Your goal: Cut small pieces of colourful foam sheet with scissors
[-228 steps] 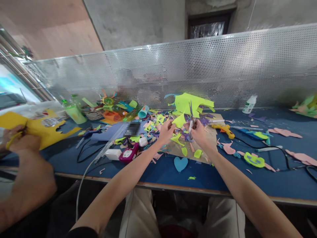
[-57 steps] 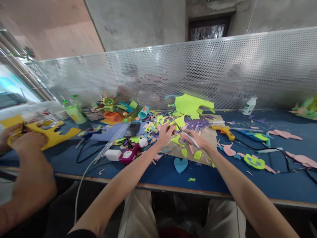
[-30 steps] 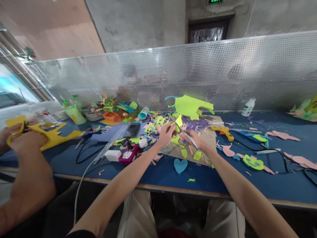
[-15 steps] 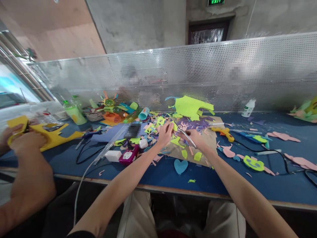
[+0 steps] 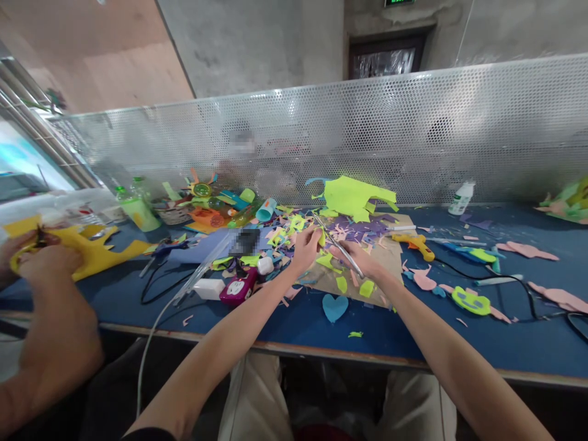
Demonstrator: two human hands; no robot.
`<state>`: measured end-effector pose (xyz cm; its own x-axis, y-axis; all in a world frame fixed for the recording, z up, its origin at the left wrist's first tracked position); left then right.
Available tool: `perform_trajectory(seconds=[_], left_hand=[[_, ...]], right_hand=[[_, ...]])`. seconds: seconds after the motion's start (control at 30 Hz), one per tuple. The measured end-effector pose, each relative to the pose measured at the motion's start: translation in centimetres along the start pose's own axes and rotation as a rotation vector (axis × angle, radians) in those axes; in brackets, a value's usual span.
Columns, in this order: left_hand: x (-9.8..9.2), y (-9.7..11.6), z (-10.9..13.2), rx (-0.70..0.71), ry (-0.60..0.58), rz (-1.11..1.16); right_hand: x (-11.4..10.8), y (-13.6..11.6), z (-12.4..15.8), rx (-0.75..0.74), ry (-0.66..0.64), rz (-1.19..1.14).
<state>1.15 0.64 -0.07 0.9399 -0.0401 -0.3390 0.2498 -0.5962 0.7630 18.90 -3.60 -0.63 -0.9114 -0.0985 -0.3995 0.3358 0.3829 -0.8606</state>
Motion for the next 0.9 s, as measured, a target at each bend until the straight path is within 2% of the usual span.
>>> perform_trajectory(seconds=[0.23, 0.37, 0.43, 0.57, 0.7, 0.9], left_hand=[[0.1, 0.3, 0.2, 0.009, -0.012, -0.020], [0.0, 0.4, 0.2, 0.034, -0.017, -0.041], [0.1, 0.3, 0.1, 0.026, -0.023, -0.037], [0.2, -0.2, -0.3, -0.014, -0.057, -0.042], [0.4, -0.7, -0.6, 0.037, -0.103, -0.137], [0.8, -1.1, -0.3, 0.133, -0.253, -0.271]], right_hand=[[0.0, -0.6, 0.2, 0.051, -0.014, -0.005], [0.4, -0.5, -0.2, 0.103, 0.048, -0.076], [0.4, -0.5, -0.4, 0.104, 0.130, -0.122], [-0.1, -0.1, -0.9, 0.075, 0.295, -0.192], [-0.7, 0.6, -1.4, -0.002, 0.389, -0.329], [-0.8, 0.6, -1.4, -0.111, 0.405, -0.398]])
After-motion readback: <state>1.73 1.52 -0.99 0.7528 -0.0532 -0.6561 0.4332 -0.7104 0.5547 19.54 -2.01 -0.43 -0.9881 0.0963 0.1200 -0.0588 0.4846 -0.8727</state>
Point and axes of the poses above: each hand's wrist, its own z-axis away from the middle knuckle, its own x-axis out of the palm, y = z × x, the point moved 1 cm from there along -z, towards the middle knuckle, and after that the axes turned 9 degrees about -z, right-handed, at the moved point
